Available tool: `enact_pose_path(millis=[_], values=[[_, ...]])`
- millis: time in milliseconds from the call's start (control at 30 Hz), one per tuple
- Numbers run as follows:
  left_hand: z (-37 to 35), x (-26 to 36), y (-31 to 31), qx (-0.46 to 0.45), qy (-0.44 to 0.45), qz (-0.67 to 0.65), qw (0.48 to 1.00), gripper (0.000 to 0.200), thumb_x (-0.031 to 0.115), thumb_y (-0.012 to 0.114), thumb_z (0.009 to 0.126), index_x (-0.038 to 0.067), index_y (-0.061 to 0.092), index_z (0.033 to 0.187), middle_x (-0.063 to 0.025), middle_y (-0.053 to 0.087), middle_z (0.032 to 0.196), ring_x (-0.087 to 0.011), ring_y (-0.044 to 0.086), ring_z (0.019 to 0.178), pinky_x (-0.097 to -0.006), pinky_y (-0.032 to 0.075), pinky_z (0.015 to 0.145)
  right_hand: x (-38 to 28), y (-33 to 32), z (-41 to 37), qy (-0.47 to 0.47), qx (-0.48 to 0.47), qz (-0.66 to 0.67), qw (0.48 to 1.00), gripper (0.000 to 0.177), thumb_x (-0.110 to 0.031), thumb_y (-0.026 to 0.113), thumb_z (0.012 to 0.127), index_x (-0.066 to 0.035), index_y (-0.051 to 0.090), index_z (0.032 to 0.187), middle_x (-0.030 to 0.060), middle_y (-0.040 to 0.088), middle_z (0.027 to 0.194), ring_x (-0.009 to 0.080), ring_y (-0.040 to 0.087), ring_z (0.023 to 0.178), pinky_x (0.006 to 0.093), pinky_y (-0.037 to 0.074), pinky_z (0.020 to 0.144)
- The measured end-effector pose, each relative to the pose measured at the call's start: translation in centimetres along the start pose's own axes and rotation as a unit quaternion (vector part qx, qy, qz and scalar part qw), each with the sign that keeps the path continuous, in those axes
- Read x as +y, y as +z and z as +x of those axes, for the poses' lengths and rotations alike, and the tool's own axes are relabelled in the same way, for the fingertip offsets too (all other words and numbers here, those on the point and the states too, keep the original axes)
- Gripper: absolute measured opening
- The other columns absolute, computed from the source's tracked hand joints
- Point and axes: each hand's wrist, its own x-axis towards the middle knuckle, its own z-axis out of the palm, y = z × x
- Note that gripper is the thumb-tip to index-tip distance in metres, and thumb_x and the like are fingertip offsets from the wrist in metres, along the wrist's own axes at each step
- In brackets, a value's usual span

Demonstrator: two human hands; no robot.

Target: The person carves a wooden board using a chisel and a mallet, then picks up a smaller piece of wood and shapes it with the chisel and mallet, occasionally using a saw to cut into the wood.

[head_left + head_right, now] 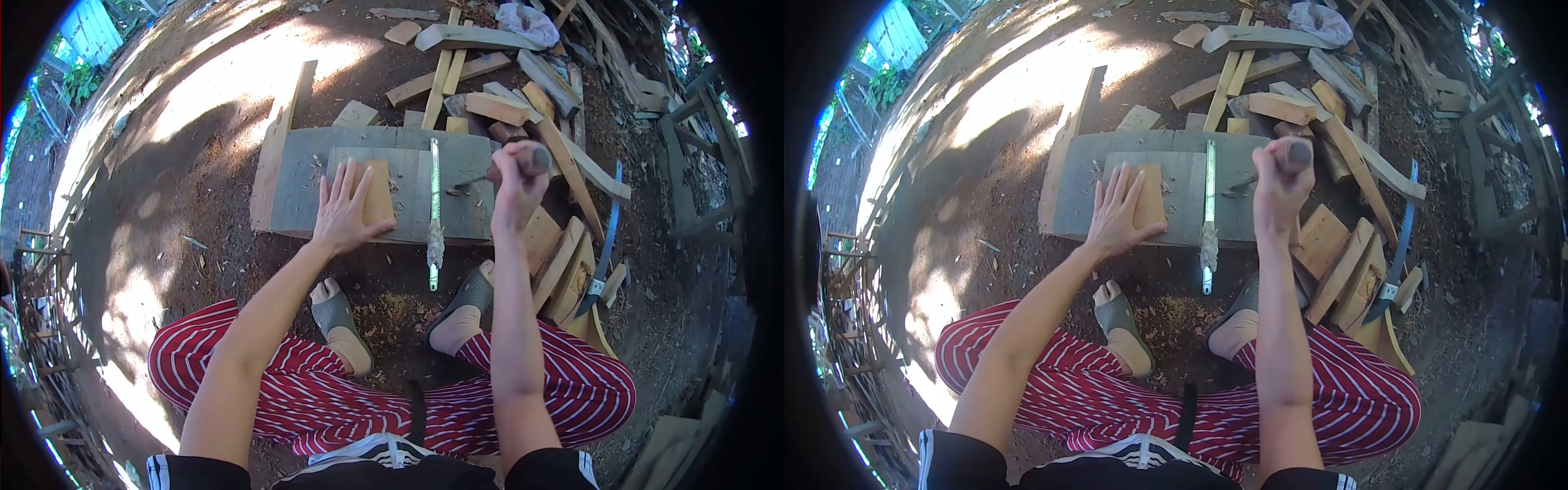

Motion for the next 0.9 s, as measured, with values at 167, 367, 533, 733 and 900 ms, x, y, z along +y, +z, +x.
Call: enact_pose_path(millis=[167,367,533,733,900], values=[[1.8,-2.1,-2.6,-0.117,0.019,-0.008,0.993,0.112,0.080,0.062,0.069,0.023,0.021,0.156,-0.0139,0.009,0.163,-0.0302,0.005,0.151,-0.0593,0.007,0.119,-4.1,3.8,3.3,0.007,-0.071,0.126,0.989,0.012,-0.007,0.069,0.080,-0.008,0.057,0.079,-0.0010,0.057,0.070,0.0066,0.054,0.065,0.0219,0.044,0.064],[3.1,-2.4,-3.3,-0.161,0.021,-0.059,0.985,0.117,0.073,0.074,0.061,0.027,0.021,0.155,-0.0097,0.008,0.164,-0.0288,0.006,0.151,-0.0622,0.009,0.118,-3.4,9.8,2.8,0.021,-0.264,0.038,0.964,0.016,-0.014,0.068,0.082,-0.008,0.057,0.073,-0.0011,0.057,0.063,0.0069,0.053,0.057,0.0235,0.042,0.055],[3.2,-2.8,-3.1,-0.193,0.005,-0.111,0.975,0.122,0.064,0.082,0.056,0.026,0.022,0.155,-0.0105,0.007,0.164,-0.0303,0.004,0.151,-0.0616,0.011,0.117,-1.7,11.3,2.3,0.045,-0.322,0.023,0.945,0.016,-0.014,0.067,0.083,-0.007,0.056,0.073,-0.0006,0.057,0.063,0.0070,0.053,0.058,0.0253,0.042,0.055],[3.2,-3.8,-1.7,-0.149,0.042,-0.186,0.970,0.123,0.064,0.083,0.055,0.026,0.023,0.155,-0.0124,0.007,0.164,-0.0324,0.003,0.151,-0.0589,0.012,0.118,-1.0,12.4,2.2,0.036,-0.333,0.016,0.942,0.015,-0.014,0.066,0.083,-0.006,0.055,0.076,0.0000,0.058,0.067,0.0068,0.052,0.060,0.0266,0.043,0.056],[4.0,-3.2,-4.0,-0.207,0.025,-0.139,0.968,0.119,0.061,0.082,0.060,0.024,0.022,0.155,-0.0129,0.009,0.163,-0.0320,0.005,0.151,-0.0564,0.012,0.119,-0.6,12.6,2.3,0.037,-0.340,0.000,0.940,0.016,-0.015,0.067,0.081,-0.005,0.055,0.078,-0.0001,0.059,0.071,0.0073,0.054,0.066,0.0273,0.044,0.061]])
